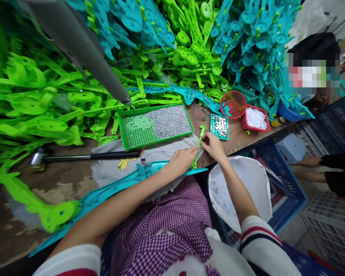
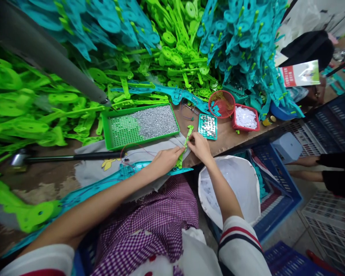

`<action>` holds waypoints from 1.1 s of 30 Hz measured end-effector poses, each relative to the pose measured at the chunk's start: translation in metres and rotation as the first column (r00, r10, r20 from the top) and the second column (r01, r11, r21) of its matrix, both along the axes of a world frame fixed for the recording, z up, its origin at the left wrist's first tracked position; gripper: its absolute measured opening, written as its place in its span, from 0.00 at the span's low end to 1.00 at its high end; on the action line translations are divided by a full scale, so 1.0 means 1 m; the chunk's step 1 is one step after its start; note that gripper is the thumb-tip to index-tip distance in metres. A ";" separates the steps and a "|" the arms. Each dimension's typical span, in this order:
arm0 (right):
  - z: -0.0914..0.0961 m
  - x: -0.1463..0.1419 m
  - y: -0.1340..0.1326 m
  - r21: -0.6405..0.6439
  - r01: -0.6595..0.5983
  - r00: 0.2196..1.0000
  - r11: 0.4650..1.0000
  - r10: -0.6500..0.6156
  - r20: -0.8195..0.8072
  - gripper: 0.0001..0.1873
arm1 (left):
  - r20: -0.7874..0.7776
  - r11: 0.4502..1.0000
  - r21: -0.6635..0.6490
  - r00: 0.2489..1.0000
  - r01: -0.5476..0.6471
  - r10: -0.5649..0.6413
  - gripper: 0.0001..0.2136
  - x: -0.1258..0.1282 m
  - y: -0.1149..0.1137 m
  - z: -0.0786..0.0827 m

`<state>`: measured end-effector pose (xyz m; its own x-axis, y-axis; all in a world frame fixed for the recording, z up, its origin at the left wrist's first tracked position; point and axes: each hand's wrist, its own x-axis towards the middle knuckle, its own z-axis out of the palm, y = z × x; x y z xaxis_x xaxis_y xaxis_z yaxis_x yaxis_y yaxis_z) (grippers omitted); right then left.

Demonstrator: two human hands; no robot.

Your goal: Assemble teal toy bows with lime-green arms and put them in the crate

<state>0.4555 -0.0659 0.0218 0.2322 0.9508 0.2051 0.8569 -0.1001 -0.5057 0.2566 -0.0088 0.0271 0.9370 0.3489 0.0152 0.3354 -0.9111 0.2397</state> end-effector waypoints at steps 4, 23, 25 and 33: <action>-0.001 -0.012 0.004 -0.023 0.082 0.996 0.996 -0.081 0.038 0.04 | -0.013 1.000 -0.006 1.000 -0.022 0.022 0.23 0.000 -0.002 0.001; -0.007 -0.016 -0.015 0.023 -0.005 0.981 1.000 0.009 -0.191 0.18 | 0.006 0.989 -0.088 0.993 -0.120 0.121 0.15 -0.032 -0.015 0.017; -0.005 -0.016 -0.017 0.004 -0.006 0.985 1.000 0.006 -0.172 0.19 | 0.006 0.994 -0.072 0.997 -0.078 0.078 0.15 -0.032 -0.020 0.017; -0.001 -0.021 -0.023 -0.039 -0.039 0.995 0.998 0.035 -0.097 0.19 | -0.004 0.999 -0.024 1.000 -0.028 0.028 0.24 -0.039 -0.030 0.013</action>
